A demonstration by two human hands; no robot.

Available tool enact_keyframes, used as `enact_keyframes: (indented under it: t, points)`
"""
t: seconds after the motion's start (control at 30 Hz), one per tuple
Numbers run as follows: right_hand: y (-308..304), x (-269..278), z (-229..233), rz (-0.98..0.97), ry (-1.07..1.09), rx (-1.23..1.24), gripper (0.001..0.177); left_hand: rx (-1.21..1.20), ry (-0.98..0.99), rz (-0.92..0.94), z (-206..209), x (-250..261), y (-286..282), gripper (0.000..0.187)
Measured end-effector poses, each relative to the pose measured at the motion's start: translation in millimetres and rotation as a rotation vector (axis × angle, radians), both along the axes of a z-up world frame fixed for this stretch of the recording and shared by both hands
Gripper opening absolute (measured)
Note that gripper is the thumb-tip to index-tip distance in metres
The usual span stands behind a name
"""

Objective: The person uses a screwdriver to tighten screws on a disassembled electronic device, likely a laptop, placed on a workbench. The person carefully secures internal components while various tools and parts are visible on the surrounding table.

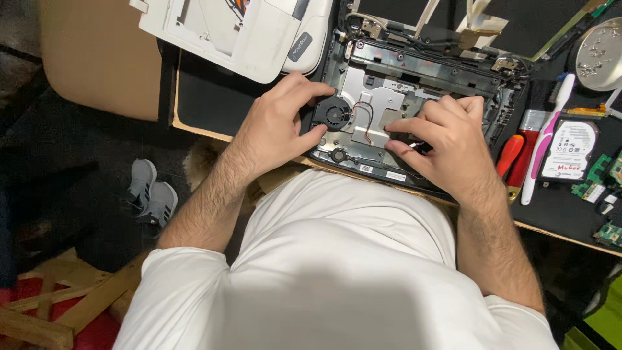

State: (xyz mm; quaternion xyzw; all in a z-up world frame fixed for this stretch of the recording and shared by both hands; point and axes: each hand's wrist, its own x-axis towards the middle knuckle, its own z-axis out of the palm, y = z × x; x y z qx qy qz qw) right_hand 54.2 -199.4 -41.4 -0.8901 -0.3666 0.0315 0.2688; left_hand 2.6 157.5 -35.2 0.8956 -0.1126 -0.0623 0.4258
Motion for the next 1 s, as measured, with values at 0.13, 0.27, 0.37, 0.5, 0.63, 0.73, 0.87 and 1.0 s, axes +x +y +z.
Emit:
enact_keyframes:
  t: [0.13,0.27,0.37,0.5,0.63,0.73,0.87,1.0]
  points:
    - [0.7,-0.1,0.5,-0.003,0.002,-0.005,0.02,0.011,-0.02,0.002,4.3,1.0,-1.6,0.063]
    - [0.5,-0.8,-1.3,-0.02,-0.003,-0.002,0.023,0.028,-0.056,0.004,11.0,-0.7,-4.5,0.048]
    - [0.1,-1.1,-0.9,-0.03,-0.005,-0.001,0.026,0.12,-0.105,-0.009,17.6,-2.4,-8.9,0.045]
    - [-2.8,0.0,0.3,-0.026,0.021,0.016,0.035,0.283,-0.241,0.03,17.4,-9.6,-15.9,0.047]
    - [-6.9,-2.8,0.4,-0.05,0.068,0.056,0.047,0.297,-0.373,0.068,5.7,-10.7,-28.8,0.042]
    - [-15.1,-1.4,-4.1,-0.083,0.131,0.128,0.048,0.374,-0.451,0.035,-4.0,-6.5,-32.2,0.034]
    - [-23.1,-1.8,-14.1,-0.092,0.124,0.154,0.047,0.4,-0.478,0.003,-2.5,-3.7,-35.2,0.039]
    - [-22.5,-4.9,-12.1,-0.101,0.064,0.17,0.047,0.263,-0.541,-0.099,-14.8,4.2,-49.2,0.044]
